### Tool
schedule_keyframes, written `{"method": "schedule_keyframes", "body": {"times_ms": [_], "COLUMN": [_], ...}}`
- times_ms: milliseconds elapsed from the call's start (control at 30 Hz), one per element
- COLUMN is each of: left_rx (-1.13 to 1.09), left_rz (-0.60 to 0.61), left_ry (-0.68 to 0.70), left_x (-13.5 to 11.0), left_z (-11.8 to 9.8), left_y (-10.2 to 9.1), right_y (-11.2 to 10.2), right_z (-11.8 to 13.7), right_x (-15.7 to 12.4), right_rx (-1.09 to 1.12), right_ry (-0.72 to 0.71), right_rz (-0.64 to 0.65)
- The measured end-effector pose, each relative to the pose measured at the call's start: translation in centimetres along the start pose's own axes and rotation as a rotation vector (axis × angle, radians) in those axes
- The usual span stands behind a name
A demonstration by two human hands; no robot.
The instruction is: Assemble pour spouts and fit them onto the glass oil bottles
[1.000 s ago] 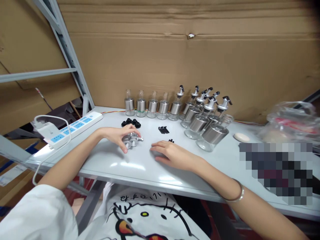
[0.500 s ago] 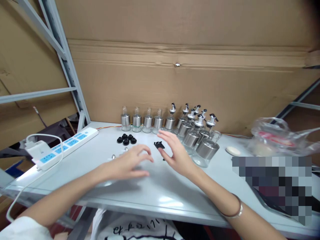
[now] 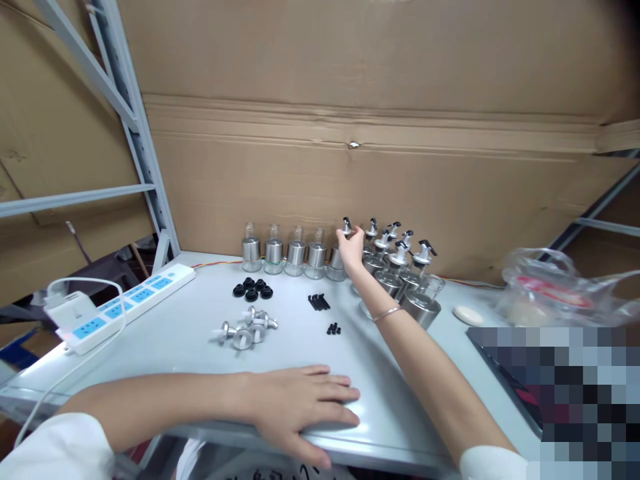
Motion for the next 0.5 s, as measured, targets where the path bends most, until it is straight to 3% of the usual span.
{"method": "schedule_keyframes", "body": {"times_ms": [267,400,500], "left_rx": [-0.036,-0.12,-0.279], "left_rz": [-0.034,-0.054,-0.114], "left_ry": [0.004,-0.016,-0.117], "left_x": [0.0,0.1,-0.1], "left_z": [0.2,0.0,0.4], "left_y": [0.2,-0.5,-1.3], "right_y": [0.6,-0.3,-1.6], "right_z": [0.0,2.4,5.5], "right_x": [0.7,-0.5,-1.6], "right_rx": [-0.044,-0.031,-0.005], "right_ry": [-0.036,-0.123,-0.212], "right_rz": [0.013,-0.05,-0.09]}}
Point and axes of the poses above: each hand's wrist, its own x-axis towards the middle knuckle, its own y-axis out of the palm, z = x × y, the point moved 5 cm from there along x, towards the middle knuckle, and after that the axes turned 2 degrees about -x, right-handed, at the moved point
